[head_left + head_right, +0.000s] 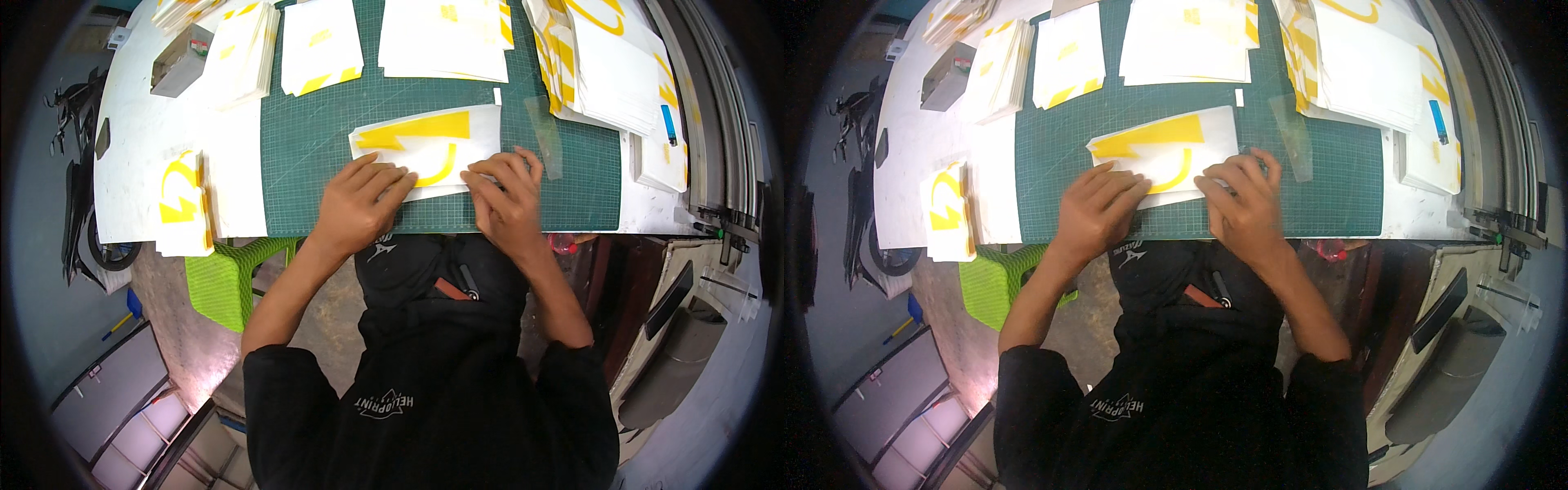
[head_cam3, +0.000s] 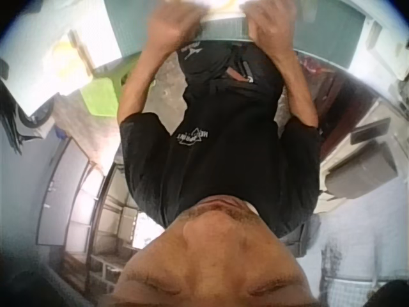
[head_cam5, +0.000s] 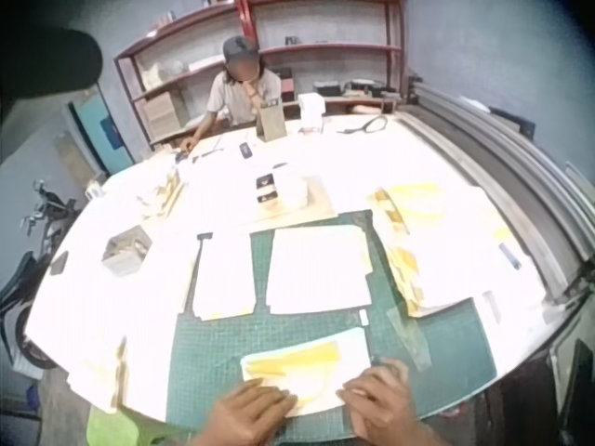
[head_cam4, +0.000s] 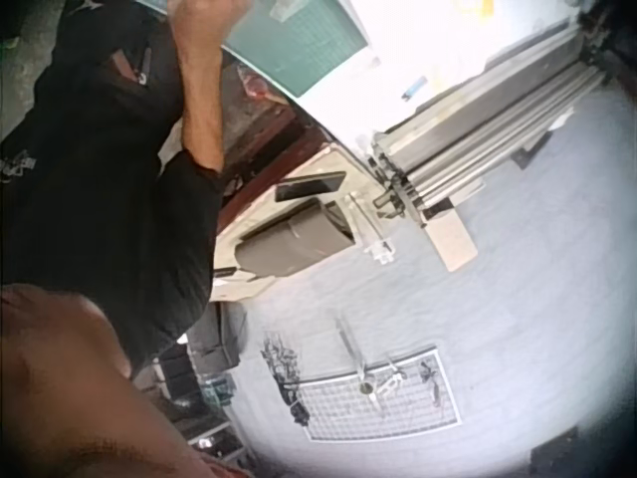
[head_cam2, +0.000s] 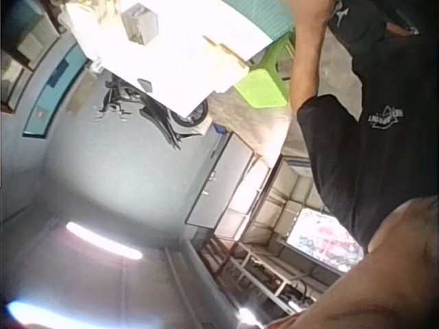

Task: The person repeatedly picks up white sheets of paper with yellow graphics, folds them in half, and smooths the crease with their hands. They place the folded sheets into a growing stack on the green cutting mat.

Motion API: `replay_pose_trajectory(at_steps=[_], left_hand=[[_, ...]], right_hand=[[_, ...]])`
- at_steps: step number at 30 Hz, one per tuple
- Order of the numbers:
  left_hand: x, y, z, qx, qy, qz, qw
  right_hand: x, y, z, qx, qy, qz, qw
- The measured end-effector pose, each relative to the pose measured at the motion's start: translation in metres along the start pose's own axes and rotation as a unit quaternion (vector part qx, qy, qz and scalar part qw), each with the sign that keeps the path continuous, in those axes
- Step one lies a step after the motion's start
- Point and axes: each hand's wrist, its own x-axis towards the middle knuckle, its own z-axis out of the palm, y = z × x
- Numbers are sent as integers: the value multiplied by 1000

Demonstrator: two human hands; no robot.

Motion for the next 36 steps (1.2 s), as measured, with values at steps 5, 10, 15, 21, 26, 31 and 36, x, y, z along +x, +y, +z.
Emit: replay_pose_trajectory(at_steps=[5, 10, 15, 21, 26, 31, 36], left_hand=[[-7, 8, 0, 50, -32, 20, 998], [-22, 39, 12, 40, -78, -53, 995], [-21, 64, 18, 8, -116, -123, 986], [-25, 72, 29, 1, -119, -151, 981], [-26, 70, 32, -7, -113, -148, 983], [-26, 70, 32, 12, -119, -148, 982], [-27, 71, 33, 10, -115, -149, 982]], right_hand=[[-17, 0, -1, -42, -55, -24, 997], [-22, 0, -1, -31, -89, -19, 995], [-31, -12, -3, -55, -108, -8, 993], [-39, -15, 3, -52, -112, 3, 992], [-42, -14, 4, -49, -111, 5, 993], [-42, -13, 4, -47, -112, 4, 993], [-44, -12, 5, -46, -111, 4, 993]])
